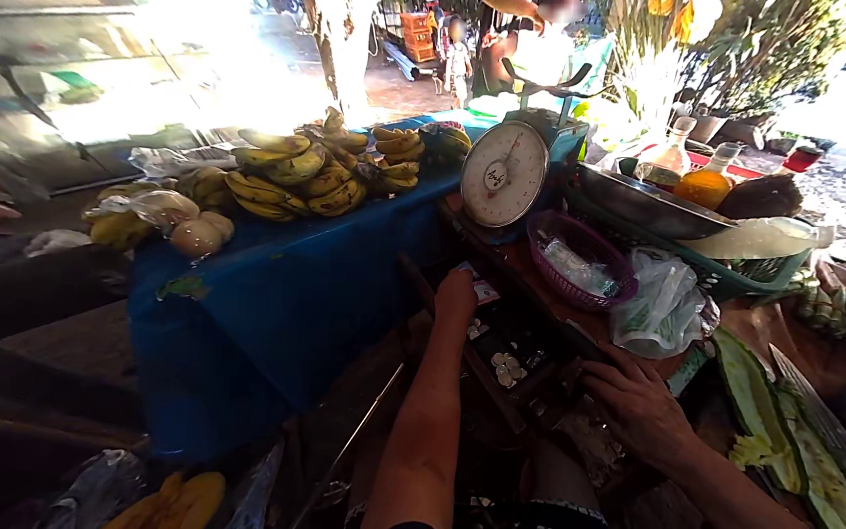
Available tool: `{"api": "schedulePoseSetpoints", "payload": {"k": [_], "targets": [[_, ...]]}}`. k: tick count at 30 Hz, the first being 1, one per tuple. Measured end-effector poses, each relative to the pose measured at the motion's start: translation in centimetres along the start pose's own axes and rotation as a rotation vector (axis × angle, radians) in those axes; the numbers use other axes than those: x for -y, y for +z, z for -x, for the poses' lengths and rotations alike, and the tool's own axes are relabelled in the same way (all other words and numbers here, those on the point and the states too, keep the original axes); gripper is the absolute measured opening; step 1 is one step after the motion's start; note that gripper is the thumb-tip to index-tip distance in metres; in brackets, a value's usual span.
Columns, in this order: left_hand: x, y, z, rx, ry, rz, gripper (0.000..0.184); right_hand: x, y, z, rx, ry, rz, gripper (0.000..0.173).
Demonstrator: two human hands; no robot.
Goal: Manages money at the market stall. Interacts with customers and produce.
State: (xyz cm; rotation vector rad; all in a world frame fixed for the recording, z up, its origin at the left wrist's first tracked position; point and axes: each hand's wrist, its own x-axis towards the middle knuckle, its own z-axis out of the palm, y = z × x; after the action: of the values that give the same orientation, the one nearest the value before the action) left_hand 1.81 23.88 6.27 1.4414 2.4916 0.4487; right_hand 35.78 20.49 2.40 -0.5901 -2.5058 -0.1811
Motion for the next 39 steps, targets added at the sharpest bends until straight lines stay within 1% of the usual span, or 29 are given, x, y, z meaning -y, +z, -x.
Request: {"api": "schedulePoseSetpoints", "payload": {"k": [13, 27, 39], "targets": [[0.15, 0.19, -0.19, -0.004, 0.004, 0.012, 0.025, -0.08, 0.05, 0.01, -0.006, -0.011, -0.002, 0.027], [0.02, 0.17, -0.27, 0.008, -0.011, -0.005, 0.027, 0.07, -0.21, -0.06, 0.022, -0.001, 0.012, 0.026], [0.12, 0.13, -0.21, 0.007, -0.001, -0.002, 0.028, 0.01, -0.1, -0.07, 0.009, -0.003, 0.004, 0.026]]}}
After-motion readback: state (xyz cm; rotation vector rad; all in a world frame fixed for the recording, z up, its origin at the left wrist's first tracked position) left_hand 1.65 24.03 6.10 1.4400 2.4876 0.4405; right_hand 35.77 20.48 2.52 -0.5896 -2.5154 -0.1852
